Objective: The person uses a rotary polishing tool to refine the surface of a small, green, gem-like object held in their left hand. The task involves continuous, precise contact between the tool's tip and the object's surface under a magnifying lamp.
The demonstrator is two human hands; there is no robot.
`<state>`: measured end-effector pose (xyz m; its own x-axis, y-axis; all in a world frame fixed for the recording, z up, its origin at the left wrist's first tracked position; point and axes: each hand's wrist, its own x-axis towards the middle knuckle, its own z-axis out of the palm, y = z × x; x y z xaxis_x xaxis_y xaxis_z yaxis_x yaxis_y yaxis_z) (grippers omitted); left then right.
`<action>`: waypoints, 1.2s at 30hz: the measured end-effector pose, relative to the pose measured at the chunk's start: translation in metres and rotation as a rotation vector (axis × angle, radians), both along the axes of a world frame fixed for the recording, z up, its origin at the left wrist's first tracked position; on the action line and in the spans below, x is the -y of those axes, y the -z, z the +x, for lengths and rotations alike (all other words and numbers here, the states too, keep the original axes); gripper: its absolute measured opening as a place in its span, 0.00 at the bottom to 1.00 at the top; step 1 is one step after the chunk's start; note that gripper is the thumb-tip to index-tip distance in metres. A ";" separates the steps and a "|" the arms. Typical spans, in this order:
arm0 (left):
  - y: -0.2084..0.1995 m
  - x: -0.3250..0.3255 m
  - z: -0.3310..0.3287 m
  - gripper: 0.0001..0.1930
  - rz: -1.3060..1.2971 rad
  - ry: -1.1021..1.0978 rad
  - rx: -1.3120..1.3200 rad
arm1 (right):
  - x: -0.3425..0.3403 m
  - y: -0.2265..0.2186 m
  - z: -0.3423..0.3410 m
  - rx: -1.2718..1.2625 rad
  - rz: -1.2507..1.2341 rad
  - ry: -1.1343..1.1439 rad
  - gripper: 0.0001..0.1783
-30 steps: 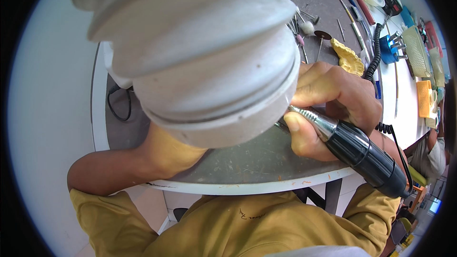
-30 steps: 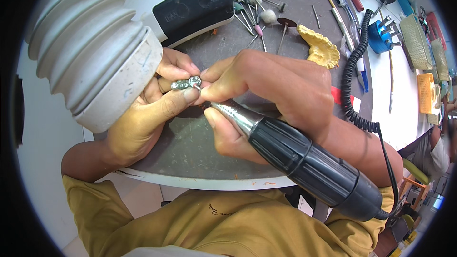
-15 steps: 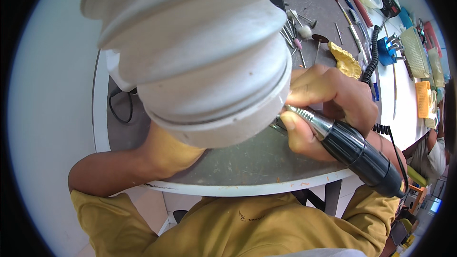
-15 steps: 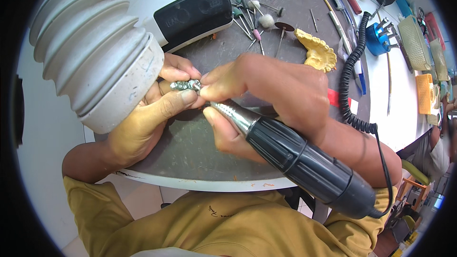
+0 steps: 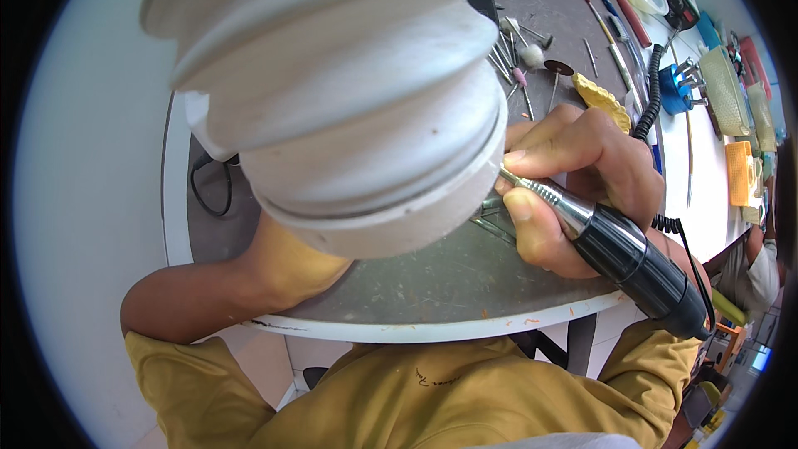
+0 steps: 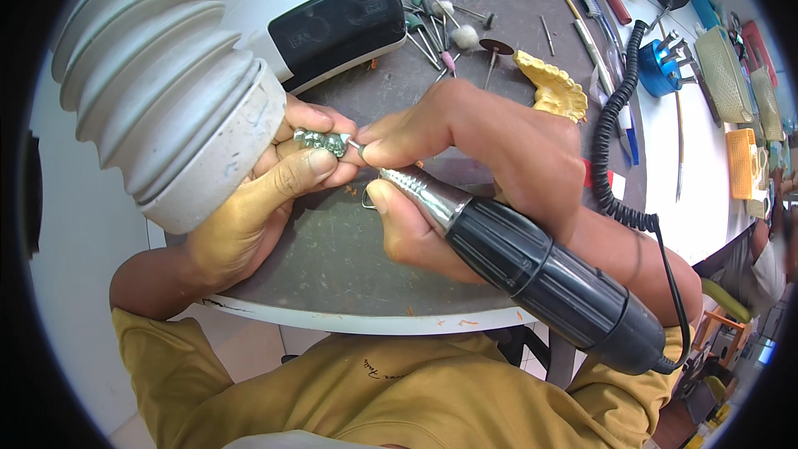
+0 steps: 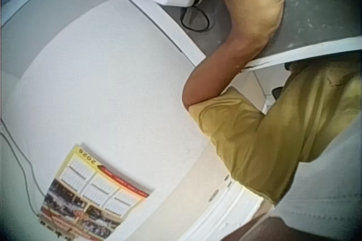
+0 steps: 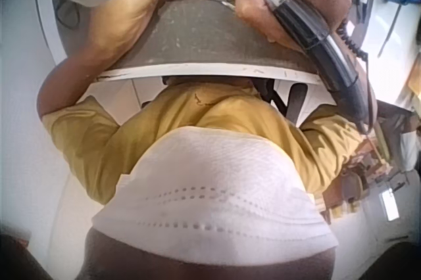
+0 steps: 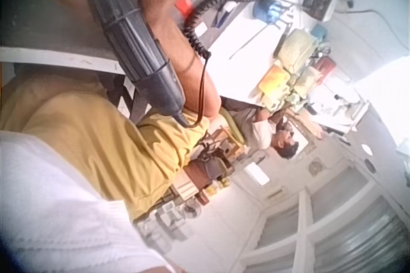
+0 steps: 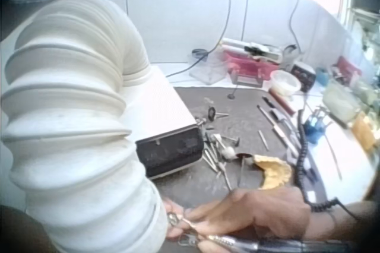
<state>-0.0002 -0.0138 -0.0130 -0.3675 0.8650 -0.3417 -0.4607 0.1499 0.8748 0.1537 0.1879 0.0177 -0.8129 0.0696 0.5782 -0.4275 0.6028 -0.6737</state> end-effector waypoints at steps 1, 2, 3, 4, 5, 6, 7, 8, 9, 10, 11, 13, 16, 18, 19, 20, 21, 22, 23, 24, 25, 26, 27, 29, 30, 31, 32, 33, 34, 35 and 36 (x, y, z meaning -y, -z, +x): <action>0.000 0.001 0.000 0.14 0.000 -0.001 0.001 | 0.000 -0.001 0.001 0.019 -0.005 -0.005 0.14; 0.000 0.000 0.000 0.14 0.001 -0.003 0.001 | 0.000 -0.003 0.002 0.040 -0.019 -0.012 0.14; 0.000 0.001 0.000 0.14 -0.002 -0.005 0.003 | 0.000 -0.002 0.001 0.036 -0.019 -0.024 0.14; 0.000 0.002 0.001 0.14 -0.001 -0.004 0.003 | 0.000 -0.002 0.001 0.032 -0.020 -0.036 0.14; 0.000 0.002 0.000 0.14 -0.002 -0.003 0.000 | -0.001 0.002 -0.001 0.002 -0.006 -0.051 0.14; 0.001 0.002 0.000 0.14 -0.002 -0.003 0.002 | -0.001 0.003 -0.002 -0.006 -0.007 -0.056 0.14; 0.001 0.002 0.000 0.14 -0.002 -0.003 -0.001 | -0.001 0.003 -0.002 -0.012 -0.009 -0.061 0.14; 0.001 0.002 0.000 0.14 -0.002 -0.004 -0.004 | 0.000 0.003 -0.001 0.004 -0.026 -0.055 0.14; 0.001 0.002 0.000 0.14 -0.003 -0.005 -0.004 | 0.000 0.002 -0.001 0.015 -0.037 -0.051 0.14; 0.000 0.003 -0.001 0.14 -0.004 -0.005 -0.008 | 0.001 0.001 0.000 0.026 -0.047 -0.047 0.14; 0.001 0.002 -0.001 0.14 -0.004 -0.004 -0.011 | 0.001 0.000 0.000 0.031 -0.051 -0.044 0.14; 0.001 0.002 -0.001 0.14 -0.002 -0.003 -0.019 | 0.001 0.000 0.000 0.036 -0.047 -0.040 0.14; 0.001 0.001 -0.001 0.14 -0.005 -0.011 -0.033 | 0.001 0.002 0.000 0.028 -0.021 -0.027 0.14; -0.001 0.000 -0.001 0.14 0.000 -0.006 -0.049 | 0.000 0.000 0.001 0.006 0.015 -0.001 0.14; -0.001 0.000 0.000 0.14 0.001 -0.005 -0.059 | 0.000 0.000 0.001 -0.011 0.032 0.014 0.15; -0.002 -0.001 -0.001 0.14 0.004 0.002 -0.073 | -0.001 0.001 0.002 -0.040 0.048 0.030 0.15; -0.003 -0.002 -0.001 0.14 0.004 0.003 -0.088 | -0.002 0.000 0.002 -0.061 0.073 0.036 0.15; -0.004 -0.002 -0.001 0.14 0.006 0.007 -0.104 | -0.003 0.000 0.002 -0.084 0.099 0.044 0.16; -0.005 -0.002 -0.001 0.14 0.002 0.006 -0.124 | -0.005 -0.001 -0.001 -0.100 0.133 0.041 0.16; -0.006 -0.002 -0.002 0.14 0.001 0.006 -0.144 | -0.004 -0.003 -0.001 -0.072 0.163 0.065 0.16; -0.007 -0.001 -0.002 0.14 -0.002 0.006 -0.169 | -0.004 -0.006 0.000 -0.044 0.195 0.087 0.17; -0.008 -0.002 -0.001 0.14 -0.004 0.013 -0.191 | -0.004 -0.009 0.001 -0.013 0.230 0.114 0.18; -0.009 -0.005 -0.002 0.14 -0.007 0.022 -0.221 | -0.002 -0.009 0.000 0.004 0.215 0.114 0.18; -0.011 -0.008 -0.003 0.14 -0.011 0.042 -0.288 | 0.001 -0.007 -0.002 0.019 0.154 0.110 0.19; -0.013 -0.009 -0.003 0.14 -0.013 0.054 -0.322 | 0.002 -0.007 -0.003 0.026 0.123 0.107 0.19; -0.014 -0.011 -0.002 0.14 -0.018 0.065 -0.354 | 0.003 -0.007 -0.003 0.042 0.085 0.107 0.19; -0.015 -0.012 -0.001 0.14 -0.022 0.072 -0.382 | 0.004 -0.006 -0.004 0.042 0.074 0.099 0.18; -0.015 -0.013 0.000 0.14 -0.026 0.080 -0.406 | 0.004 -0.006 -0.004 0.041 0.064 0.092 0.18; -0.015 -0.013 0.000 0.14 -0.025 0.084 -0.415 | 0.003 -0.005 -0.005 0.026 0.083 0.080 0.18; -0.015 -0.014 0.000 0.14 -0.022 0.090 -0.424 | 0.004 -0.005 -0.005 0.023 0.049 0.081 0.17; -0.014 -0.014 -0.001 0.13 -0.030 0.113 -0.471 | 0.004 -0.004 -0.005 0.020 0.018 0.083 0.17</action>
